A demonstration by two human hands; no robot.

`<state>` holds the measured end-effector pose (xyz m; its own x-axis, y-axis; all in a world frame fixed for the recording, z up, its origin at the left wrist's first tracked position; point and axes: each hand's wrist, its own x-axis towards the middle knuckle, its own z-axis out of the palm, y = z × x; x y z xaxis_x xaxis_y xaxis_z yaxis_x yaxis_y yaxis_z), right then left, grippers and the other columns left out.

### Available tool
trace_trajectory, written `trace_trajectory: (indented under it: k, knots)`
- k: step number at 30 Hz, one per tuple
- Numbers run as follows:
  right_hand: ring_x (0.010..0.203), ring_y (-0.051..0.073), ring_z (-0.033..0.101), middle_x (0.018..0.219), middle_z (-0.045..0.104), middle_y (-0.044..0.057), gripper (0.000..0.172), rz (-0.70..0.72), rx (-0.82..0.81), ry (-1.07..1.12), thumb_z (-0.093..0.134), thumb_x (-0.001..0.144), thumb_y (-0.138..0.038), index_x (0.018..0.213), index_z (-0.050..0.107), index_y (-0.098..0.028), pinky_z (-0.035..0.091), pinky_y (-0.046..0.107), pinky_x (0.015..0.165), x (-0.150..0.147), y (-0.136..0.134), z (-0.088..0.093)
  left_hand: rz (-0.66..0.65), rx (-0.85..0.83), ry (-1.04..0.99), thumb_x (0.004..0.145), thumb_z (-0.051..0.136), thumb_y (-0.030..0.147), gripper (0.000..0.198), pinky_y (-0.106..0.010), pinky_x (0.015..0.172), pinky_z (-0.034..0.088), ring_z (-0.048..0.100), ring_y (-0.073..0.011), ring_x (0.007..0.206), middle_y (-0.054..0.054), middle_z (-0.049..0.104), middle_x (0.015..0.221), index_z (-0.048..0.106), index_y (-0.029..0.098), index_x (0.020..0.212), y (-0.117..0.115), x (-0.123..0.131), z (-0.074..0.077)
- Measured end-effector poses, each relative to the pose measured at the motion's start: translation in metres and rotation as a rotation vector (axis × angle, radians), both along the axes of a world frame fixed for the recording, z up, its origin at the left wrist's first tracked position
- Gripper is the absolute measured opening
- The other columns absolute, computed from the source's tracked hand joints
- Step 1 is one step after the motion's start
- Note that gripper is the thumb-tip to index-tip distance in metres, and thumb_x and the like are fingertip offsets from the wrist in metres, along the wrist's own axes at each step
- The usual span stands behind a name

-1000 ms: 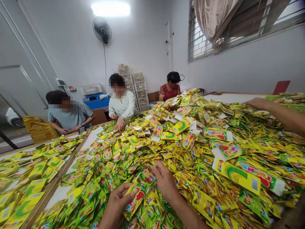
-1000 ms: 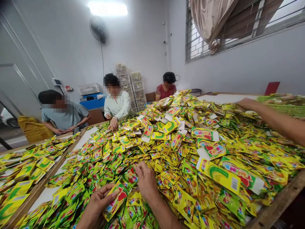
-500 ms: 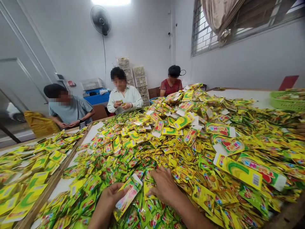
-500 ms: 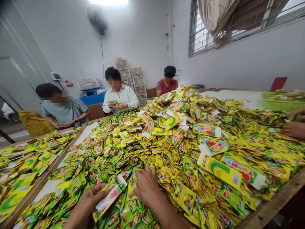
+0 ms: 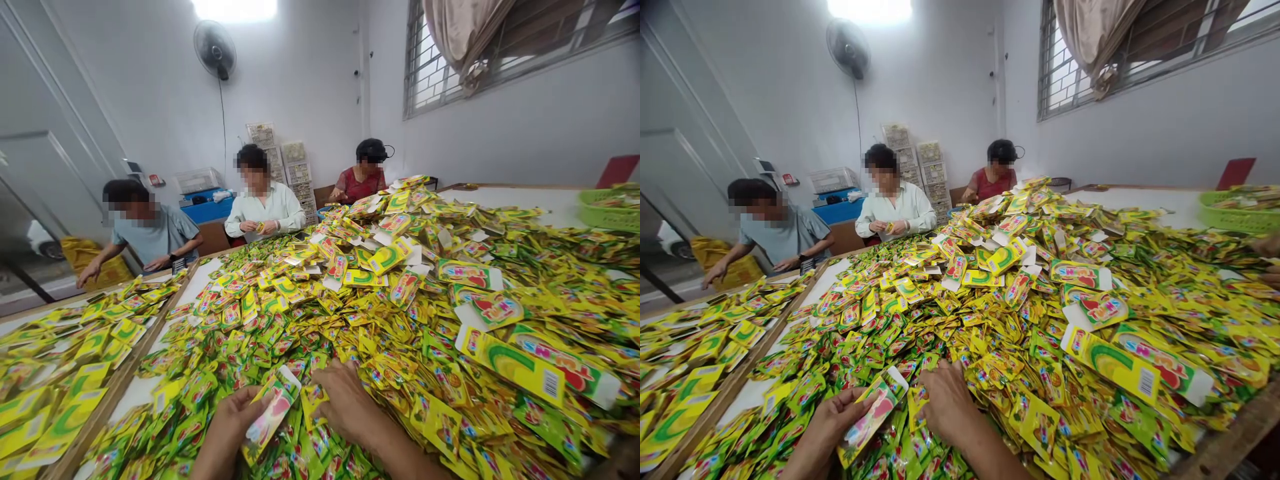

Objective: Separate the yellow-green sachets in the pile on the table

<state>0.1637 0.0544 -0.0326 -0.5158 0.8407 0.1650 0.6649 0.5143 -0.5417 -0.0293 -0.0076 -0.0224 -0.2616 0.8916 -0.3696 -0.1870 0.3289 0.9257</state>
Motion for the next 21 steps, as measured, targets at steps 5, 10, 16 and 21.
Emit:
trace_trajectory:
  k: [5, 10, 16, 21]
  knots:
    - [0.051, 0.013, 0.047, 0.055, 0.052, -0.003, 0.020, -0.194, -0.284, 0.542, 0.056, 0.072, -0.036, 0.062, 0.053, -0.019, 0.030, 0.022, 0.048, -0.007, 0.012, 0.004, -0.030, 0.012, 0.017, 0.051, 0.078, 0.039, 0.033, -0.018, 0.042, 0.042, 0.058, -0.0119, 0.043, -0.003, 0.068, 0.051, 0.065, 0.012, 0.066, -0.001, 0.007, 0.004]
    - [0.042, 0.010, 0.047, 0.050, 0.045, -0.006, 0.027, -0.118, -0.520, 0.798, 0.061, 0.066, -0.042, 0.061, 0.047, -0.019, 0.032, 0.020, 0.041, -0.019, 0.009, 0.003, -0.067, 0.061, -0.114, 0.053, 0.078, 0.038, 0.035, -0.024, 0.049, 0.047, 0.062, -0.0162, 0.049, -0.004, 0.071, 0.058, 0.067, 0.013, 0.075, -0.001, 0.016, 0.006]
    - [0.044, 0.007, 0.033, 0.046, 0.034, -0.008, 0.034, 0.028, -0.509, 0.657, 0.068, 0.059, -0.038, 0.049, 0.043, -0.018, 0.025, 0.019, 0.042, -0.012, 0.006, -0.001, -0.117, 0.076, -0.131, 0.053, 0.079, 0.031, 0.031, -0.024, 0.055, 0.049, 0.065, -0.0174, 0.053, -0.006, 0.072, 0.060, 0.067, 0.012, 0.073, -0.002, 0.018, 0.003]
    - [0.047, 0.007, 0.026, 0.048, 0.027, -0.007, 0.039, 0.048, -0.415, 0.625, 0.060, 0.069, -0.039, 0.046, 0.038, -0.017, 0.019, 0.020, 0.044, -0.015, 0.002, -0.001, -0.020, 0.060, -0.161, 0.047, 0.082, 0.027, 0.032, -0.025, 0.057, 0.051, 0.066, -0.0193, 0.055, -0.005, 0.072, 0.057, 0.067, 0.012, 0.072, 0.001, 0.023, 0.003]
